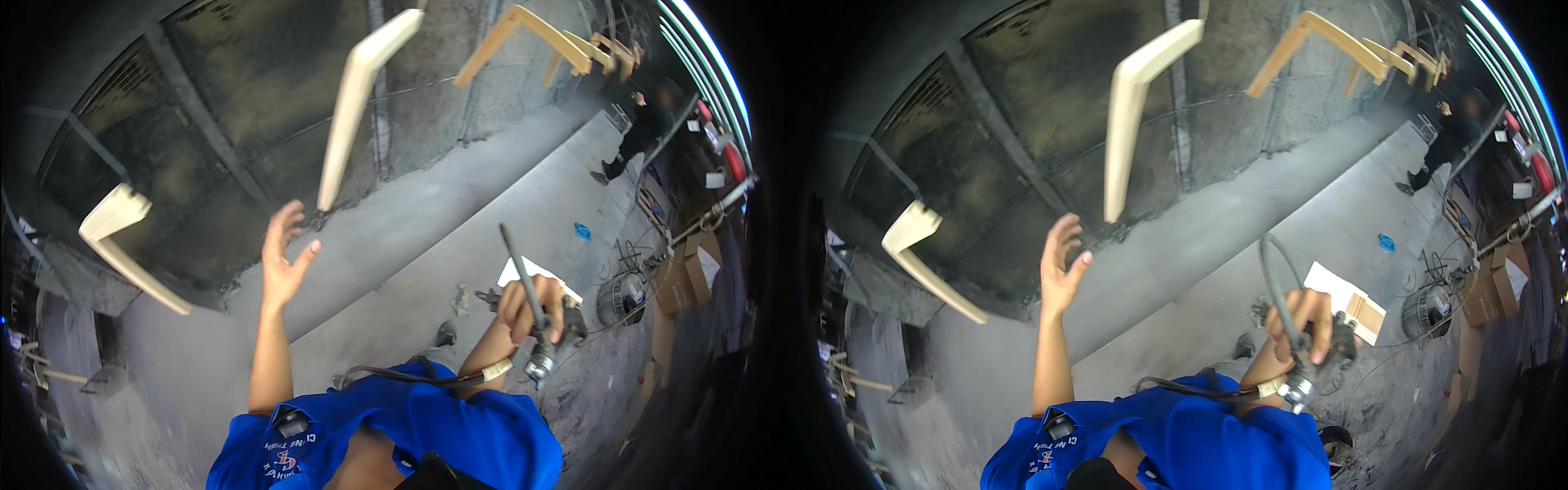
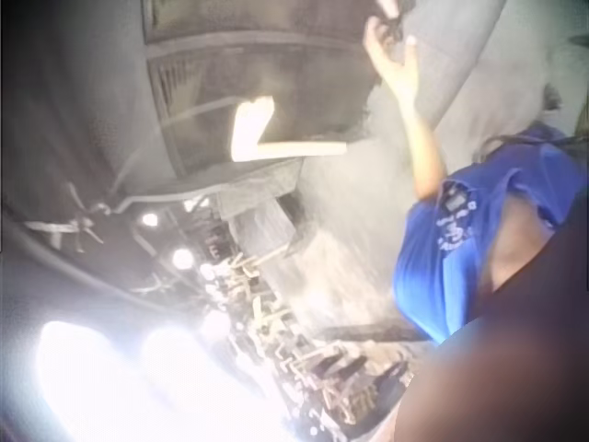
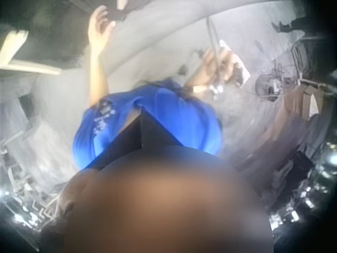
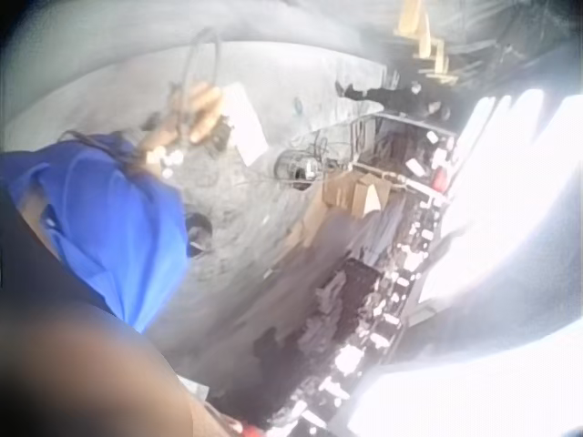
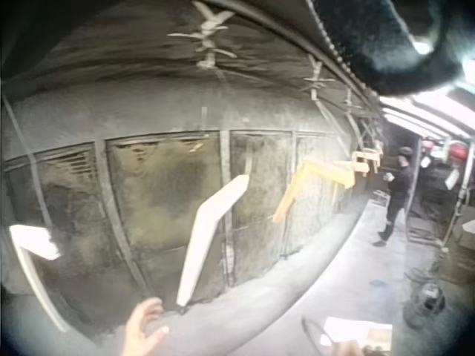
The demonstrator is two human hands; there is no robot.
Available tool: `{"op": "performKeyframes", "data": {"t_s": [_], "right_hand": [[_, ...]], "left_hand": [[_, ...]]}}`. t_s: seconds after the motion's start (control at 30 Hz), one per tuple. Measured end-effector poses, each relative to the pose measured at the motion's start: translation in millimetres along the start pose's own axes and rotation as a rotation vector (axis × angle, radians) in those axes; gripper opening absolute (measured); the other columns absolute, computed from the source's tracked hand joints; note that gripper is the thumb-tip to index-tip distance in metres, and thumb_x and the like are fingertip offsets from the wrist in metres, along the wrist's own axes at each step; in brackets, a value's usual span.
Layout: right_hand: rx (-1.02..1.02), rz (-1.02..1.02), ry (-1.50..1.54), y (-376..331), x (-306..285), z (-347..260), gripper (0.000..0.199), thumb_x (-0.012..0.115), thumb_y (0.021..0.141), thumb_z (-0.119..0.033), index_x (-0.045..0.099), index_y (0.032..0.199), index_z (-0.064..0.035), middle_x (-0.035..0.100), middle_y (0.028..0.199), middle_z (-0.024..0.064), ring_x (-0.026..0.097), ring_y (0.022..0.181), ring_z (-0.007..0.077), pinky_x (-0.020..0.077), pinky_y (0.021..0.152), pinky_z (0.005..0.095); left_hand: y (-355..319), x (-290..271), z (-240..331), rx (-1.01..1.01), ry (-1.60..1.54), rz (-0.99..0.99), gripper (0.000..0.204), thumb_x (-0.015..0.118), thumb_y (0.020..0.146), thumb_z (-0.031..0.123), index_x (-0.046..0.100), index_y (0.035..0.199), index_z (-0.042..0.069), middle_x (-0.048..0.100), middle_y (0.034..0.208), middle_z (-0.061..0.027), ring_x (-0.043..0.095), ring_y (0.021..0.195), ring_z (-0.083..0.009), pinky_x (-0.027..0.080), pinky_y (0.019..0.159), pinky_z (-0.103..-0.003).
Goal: The person holds a wooden chair leg and uses a spray gun to apply a light-colored finish. They rotate the leg to coat all sides, then place it on a rack and repeat the process with another leg.
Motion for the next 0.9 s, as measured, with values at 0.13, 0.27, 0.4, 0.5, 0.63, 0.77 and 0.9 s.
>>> {"op": "performKeyframes", "data": {"t_s": [0.13,0.27,0.4,0.5,0.63,0.77,0.9], "right_hand": [[-0.099,0.168,-0.158,-78.0,-48.9,-88.6,0.044,0.057,0.105,-0.044,0.071,0.116,-0.0029,0.068,0.071,0.0276,0.061,0.045,0.0272,0.0444,0.038,0.0351],[-0.172,0.649,-0.501,-130.4,-88.1,-159.9,0.083,0.065,0.090,-0.072,0.069,0.090,0.0110,0.060,0.055,0.0207,0.045,0.034,0.0167,0.0320,0.032,0.0303],[0.180,1.141,-0.606,-158.7,-112.3,-212.8,0.072,0.072,0.094,-0.057,0.067,0.098,0.0142,0.062,0.059,0.0182,0.043,0.038,0.0087,0.0300,0.036,0.0250],[0.367,1.243,-1.039,-153.2,-130.0,-220.6,0.055,0.076,0.095,-0.049,0.072,0.099,0.0060,0.068,0.073,0.0081,0.046,0.047,0.0065,0.0359,0.044,0.0255],[0.495,1.395,-1.346,-153.5,-142.4,-212.5,0.047,0.076,0.096,-0.043,0.071,0.100,0.0041,0.068,0.072,0.0024,0.054,0.057,0.0065,0.0426,0.054,0.0238],[0.550,1.246,-1.416,-132.3,-146.4,-202.1,0.047,0.076,0.096,-0.043,0.071,0.099,0.0038,0.069,0.074,0.0021,0.054,0.059,0.0067,0.0444,0.057,0.0230],[0.581,1.074,-0.978,-113.9,-159.9,-186.0,0.048,0.072,0.099,-0.044,0.070,0.099,0.0036,0.068,0.075,0.0019,0.053,0.058,0.0055,0.0423,0.055,0.0234]], "left_hand": [[92.3,78.6,-20.1,0.093,0.210,0.253,0.090,0.086,0.085,0.029,0.039,0.158,0.006,0.046,0.157,-0.0194,0.051,0.139,-0.0334,0.044,0.111,-0.046],[161.2,109.0,-62.1,-0.066,0.224,0.413,0.069,0.077,0.095,0.035,0.049,0.146,-0.002,0.065,0.131,-0.0246,0.064,0.121,-0.0309,0.049,0.103,-0.040],[173.3,148.9,-56.6,-0.028,0.268,0.498,0.050,0.070,0.101,0.033,0.060,0.132,-0.005,0.074,0.106,-0.0191,0.072,0.099,-0.0261,0.055,0.089,-0.038],[166.1,161.0,-21.4,-0.111,0.029,0.431,0.043,0.065,0.105,0.033,0.054,0.126,-0.002,0.070,0.088,-0.0160,0.072,0.075,-0.0232,0.058,0.069,-0.036],[141.9,199.1,26.6,-0.273,-0.354,0.385,0.039,0.061,0.106,0.036,0.045,0.121,0.003,0.065,0.076,-0.0155,0.068,0.057,-0.0261,0.057,0.051,-0.036],[124.7,213.3,57.5,-0.429,-0.575,0.376,0.041,0.060,0.105,0.040,0.049,0.112,0.001,0.066,0.075,-0.0182,0.067,0.055,-0.0277,0.056,0.048,-0.035],[116.8,221.8,76.0,-0.457,-0.601,0.345,0.041,0.060,0.105,0.040,0.049,0.111,0.001,0.066,0.075,-0.0184,0.068,0.056,-0.0276,0.056,0.048,-0.037]]}}
Point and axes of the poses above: each hand's wrist, its own y-axis towards the middle knuckle, its own x-axis out of the palm, z = x × y, the point moved 6 cm from there along y, towards the middle knuckle
